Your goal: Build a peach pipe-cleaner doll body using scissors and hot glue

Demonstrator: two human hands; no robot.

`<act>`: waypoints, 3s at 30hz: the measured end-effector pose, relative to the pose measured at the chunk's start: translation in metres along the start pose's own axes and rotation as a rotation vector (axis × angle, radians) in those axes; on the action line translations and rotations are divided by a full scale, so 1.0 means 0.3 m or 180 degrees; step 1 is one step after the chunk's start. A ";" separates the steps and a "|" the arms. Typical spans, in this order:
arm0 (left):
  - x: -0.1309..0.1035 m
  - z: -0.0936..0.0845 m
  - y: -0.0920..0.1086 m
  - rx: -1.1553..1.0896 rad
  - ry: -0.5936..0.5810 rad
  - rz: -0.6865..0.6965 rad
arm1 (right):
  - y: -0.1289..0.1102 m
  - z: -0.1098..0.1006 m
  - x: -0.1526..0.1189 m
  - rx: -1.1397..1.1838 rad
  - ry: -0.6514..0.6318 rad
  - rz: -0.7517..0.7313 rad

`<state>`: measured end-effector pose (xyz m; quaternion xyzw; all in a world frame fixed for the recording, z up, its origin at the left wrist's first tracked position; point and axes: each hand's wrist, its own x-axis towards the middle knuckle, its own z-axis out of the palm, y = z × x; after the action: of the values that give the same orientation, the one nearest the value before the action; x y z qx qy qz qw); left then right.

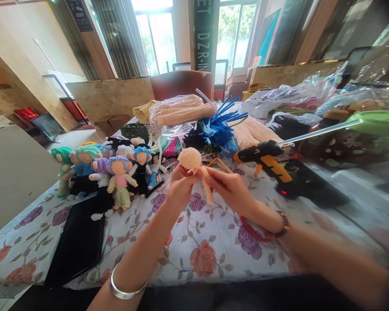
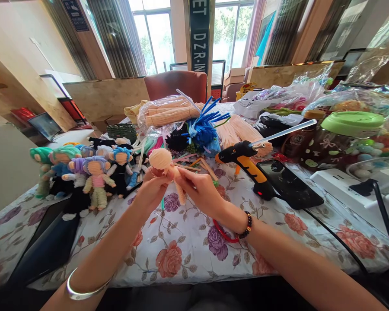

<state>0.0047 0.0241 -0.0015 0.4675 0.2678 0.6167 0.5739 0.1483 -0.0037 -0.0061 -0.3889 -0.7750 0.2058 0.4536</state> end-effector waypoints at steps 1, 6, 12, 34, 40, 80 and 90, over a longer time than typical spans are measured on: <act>-0.002 0.003 0.001 -0.0032 0.0033 -0.0028 | 0.001 0.003 -0.001 0.0016 0.0044 -0.0001; -0.007 0.003 0.000 -0.0247 0.0131 -0.0142 | 0.006 0.016 -0.008 -0.0083 0.0234 -0.0008; -0.002 -0.004 0.001 -0.0338 0.0070 -0.0357 | 0.008 0.022 -0.015 -0.0334 0.0435 -0.0018; 0.000 0.001 0.014 0.0167 0.0193 -0.0304 | 0.044 0.005 0.022 0.0634 0.0788 0.0477; -0.004 0.004 0.003 0.0414 0.0310 -0.0079 | 0.043 0.011 0.026 0.1138 0.0646 0.0663; -0.031 0.025 0.030 -0.0017 -0.0055 -0.0322 | 0.007 -0.052 0.045 0.1702 0.0121 0.0935; -0.038 0.028 0.026 0.0119 -0.0181 -0.0371 | 0.027 -0.076 0.046 0.1071 0.0135 0.0554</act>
<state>0.0076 0.0100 0.0056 0.4791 0.2897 0.5637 0.6073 0.1673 0.0116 0.0074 -0.3774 -0.6834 0.3627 0.5089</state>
